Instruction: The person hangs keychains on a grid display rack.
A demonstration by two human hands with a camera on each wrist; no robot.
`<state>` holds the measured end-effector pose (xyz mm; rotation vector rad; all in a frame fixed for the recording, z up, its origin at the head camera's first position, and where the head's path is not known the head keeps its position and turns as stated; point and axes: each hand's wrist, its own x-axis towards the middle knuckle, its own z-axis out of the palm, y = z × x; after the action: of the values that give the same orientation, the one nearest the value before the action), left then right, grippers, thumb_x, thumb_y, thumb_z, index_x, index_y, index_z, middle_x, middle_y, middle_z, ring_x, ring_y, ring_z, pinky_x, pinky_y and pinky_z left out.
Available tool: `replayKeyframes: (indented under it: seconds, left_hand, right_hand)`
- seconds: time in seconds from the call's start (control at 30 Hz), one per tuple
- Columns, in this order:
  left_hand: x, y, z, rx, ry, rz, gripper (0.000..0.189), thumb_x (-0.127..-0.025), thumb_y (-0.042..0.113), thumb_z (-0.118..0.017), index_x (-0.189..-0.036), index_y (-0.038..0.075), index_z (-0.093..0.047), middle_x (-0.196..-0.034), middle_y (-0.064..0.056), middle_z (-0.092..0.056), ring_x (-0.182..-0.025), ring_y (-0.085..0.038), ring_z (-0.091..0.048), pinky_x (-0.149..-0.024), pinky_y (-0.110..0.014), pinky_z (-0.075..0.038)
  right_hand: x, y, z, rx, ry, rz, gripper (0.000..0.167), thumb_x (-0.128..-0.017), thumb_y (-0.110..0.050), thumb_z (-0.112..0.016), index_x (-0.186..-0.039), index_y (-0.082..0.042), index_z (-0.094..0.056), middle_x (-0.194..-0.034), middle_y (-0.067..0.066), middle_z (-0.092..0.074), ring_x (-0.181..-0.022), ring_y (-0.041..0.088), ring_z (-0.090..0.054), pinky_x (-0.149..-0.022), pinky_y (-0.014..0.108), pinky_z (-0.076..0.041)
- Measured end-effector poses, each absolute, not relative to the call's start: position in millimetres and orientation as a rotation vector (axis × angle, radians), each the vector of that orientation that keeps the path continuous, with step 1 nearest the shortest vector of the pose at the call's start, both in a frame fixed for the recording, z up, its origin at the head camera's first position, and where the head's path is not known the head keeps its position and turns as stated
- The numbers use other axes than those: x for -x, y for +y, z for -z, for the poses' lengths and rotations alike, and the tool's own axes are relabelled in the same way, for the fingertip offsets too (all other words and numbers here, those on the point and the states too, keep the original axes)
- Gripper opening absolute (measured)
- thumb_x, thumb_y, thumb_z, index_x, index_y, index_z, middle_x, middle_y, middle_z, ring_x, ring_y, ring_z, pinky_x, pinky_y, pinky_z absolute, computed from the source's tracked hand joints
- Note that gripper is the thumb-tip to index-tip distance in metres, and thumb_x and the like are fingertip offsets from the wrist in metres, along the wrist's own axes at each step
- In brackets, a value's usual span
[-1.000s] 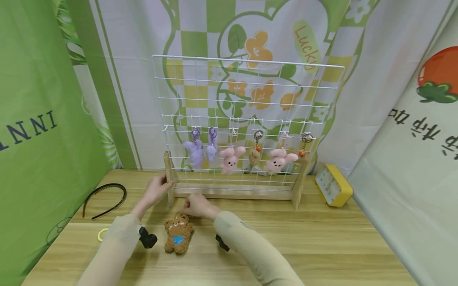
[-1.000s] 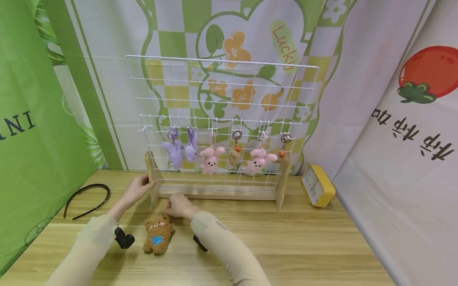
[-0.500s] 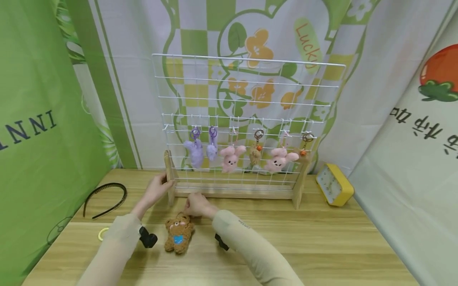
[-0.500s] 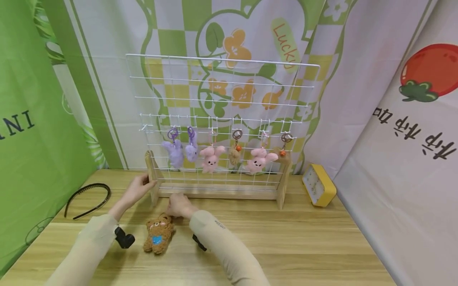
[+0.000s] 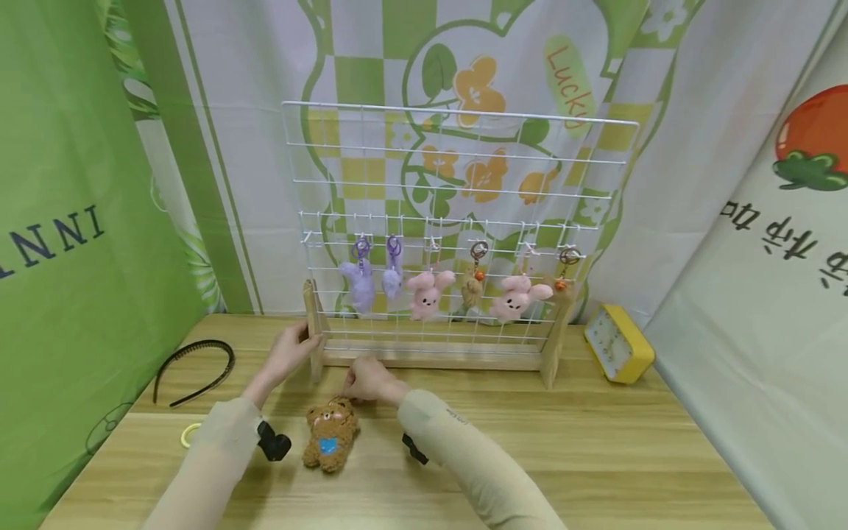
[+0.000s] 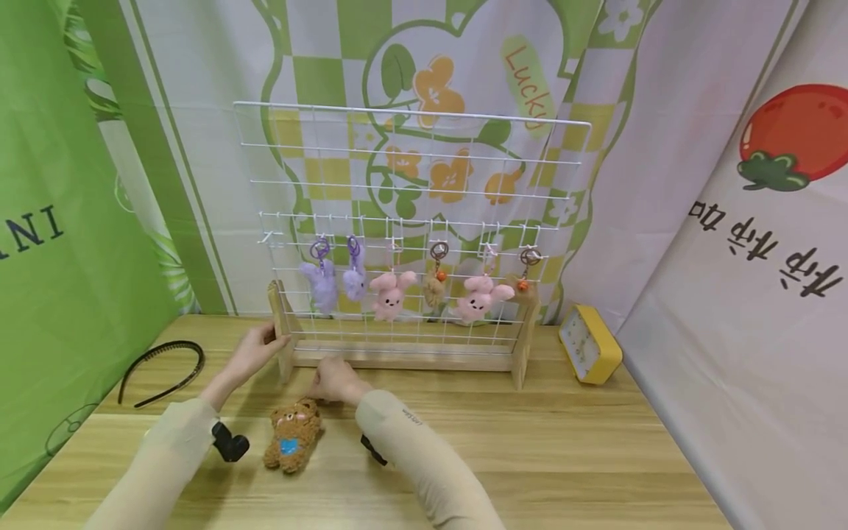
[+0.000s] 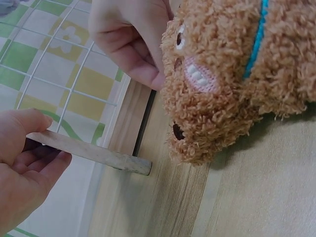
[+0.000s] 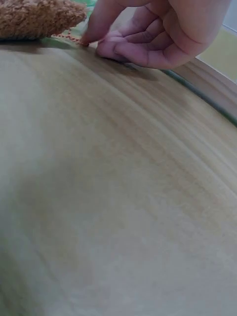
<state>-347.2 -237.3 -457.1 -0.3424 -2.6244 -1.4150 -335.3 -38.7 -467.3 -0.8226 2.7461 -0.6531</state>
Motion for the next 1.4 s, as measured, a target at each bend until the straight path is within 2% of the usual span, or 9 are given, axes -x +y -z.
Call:
replayKeyframes:
  seconds: [0.13, 0.4, 0.5, 0.6, 0.7, 0.83, 0.93, 1.1, 1.4]
  left_hand:
    - [345.6, -237.1, 455.8, 0.331, -2.631, 1.414, 0.043, -0.102, 0.010, -0.051, -0.137, -0.013, -0.048, -0.132, -0.035, -0.057, -0.122, -0.048, -0.058, -0.101, -0.056, -0.051]
    - [345.7, -236.1, 456.8, 0.345, -2.615, 1.424, 0.042, -0.101, 0.011, -0.052, -0.136, -0.013, -0.050, -0.129, -0.035, -0.059, -0.119, -0.047, -0.060, -0.098, -0.055, -0.053]
    - [346.6, -235.3, 457.9, 0.348, -2.612, 1.435, 0.041, -0.101, 0.010, -0.052, -0.135, -0.013, -0.051, -0.128, -0.035, -0.060, -0.118, -0.046, -0.060, -0.097, -0.055, -0.054]
    - [346.2, -236.4, 458.4, 0.345, -2.611, 1.445, 0.041, -0.101, 0.010, -0.052, -0.136, -0.013, -0.049, -0.129, -0.035, -0.059, -0.120, -0.047, -0.059, -0.098, -0.055, -0.053]
    - [345.6, -238.0, 457.9, 0.336, -2.607, 1.449, 0.042, -0.101, 0.010, -0.052, -0.136, -0.013, -0.049, -0.131, -0.036, -0.058, -0.121, -0.048, -0.058, -0.100, -0.056, -0.052]
    - [346.0, -238.7, 457.8, 0.343, -2.600, 1.442, 0.042, -0.101, 0.009, -0.052, -0.136, -0.013, -0.049, -0.131, -0.036, -0.058, -0.120, -0.048, -0.059, -0.100, -0.055, -0.052]
    - [346.9, -238.3, 458.5, 0.350, -2.599, 1.434, 0.041, -0.101, 0.009, -0.053, -0.134, -0.014, -0.051, -0.129, -0.036, -0.059, -0.118, -0.048, -0.060, -0.098, -0.055, -0.053]
    - [347.8, -237.5, 459.6, 0.355, -2.595, 1.436, 0.040, -0.101, 0.010, -0.053, -0.132, -0.013, -0.052, -0.127, -0.036, -0.060, -0.118, -0.047, -0.061, -0.097, -0.054, -0.054]
    - [347.1, -238.0, 459.0, 0.373, -2.581, 1.416, 0.036, -0.100, 0.008, -0.053, -0.130, -0.013, -0.054, -0.124, -0.035, -0.062, -0.116, -0.046, -0.061, -0.096, -0.052, -0.055]
  right_hand:
    - [335.8, -41.8, 469.0, 0.800, 2.755, 0.620, 0.012, -0.088, -0.013, -0.073, -0.077, -0.010, -0.078, -0.063, 0.002, -0.072, -0.048, 0.001, -0.050, -0.055, 0.011, -0.043]
    - [339.9, -40.8, 467.0, 0.920, 2.697, 0.523, 0.025, -0.089, -0.011, -0.067, -0.064, -0.011, -0.071, -0.050, -0.008, -0.055, -0.044, 0.000, -0.045, -0.050, 0.012, -0.038]
    - [339.7, -35.2, 461.9, 0.985, 2.662, 0.589, 0.021, -0.090, -0.011, -0.067, -0.069, -0.010, -0.069, -0.054, -0.009, -0.052, -0.047, 0.001, -0.043, -0.051, 0.012, -0.037]
    - [339.2, -29.8, 452.7, 1.095, 2.628, 0.706, 0.011, -0.089, -0.010, -0.067, -0.078, -0.010, -0.069, -0.064, -0.008, -0.058, -0.055, 0.000, -0.046, -0.056, 0.012, -0.041]
    - [338.0, -25.3, 440.1, 1.207, 2.601, 0.783, 0.003, -0.086, -0.008, -0.067, -0.085, -0.011, -0.068, -0.075, -0.005, -0.066, -0.062, -0.003, -0.051, -0.060, 0.011, -0.046]
    - [330.8, -19.5, 419.4, 1.245, 2.552, 0.859, 0.006, -0.086, -0.007, -0.068, -0.085, -0.013, -0.065, -0.085, -0.001, -0.071, -0.074, -0.003, -0.062, -0.068, 0.010, -0.052]
    - [321.5, -14.5, 402.4, 1.275, 2.516, 0.916, 0.009, -0.088, -0.006, -0.069, -0.084, -0.013, -0.065, -0.089, 0.003, -0.073, -0.079, 0.004, -0.069, -0.072, 0.011, -0.054]
    - [306.5, -6.5, 374.2, 1.430, 2.532, 0.953, 0.007, -0.088, -0.002, -0.069, -0.085, -0.007, -0.065, -0.088, 0.009, -0.073, -0.080, 0.014, -0.073, -0.071, 0.010, -0.054]
    - [305.1, -2.0, 314.6, 1.621, 2.640, 0.989, 0.008, -0.087, 0.000, -0.066, -0.085, -0.007, -0.062, -0.081, 0.007, -0.072, -0.069, 0.004, -0.064, -0.066, 0.010, -0.053]
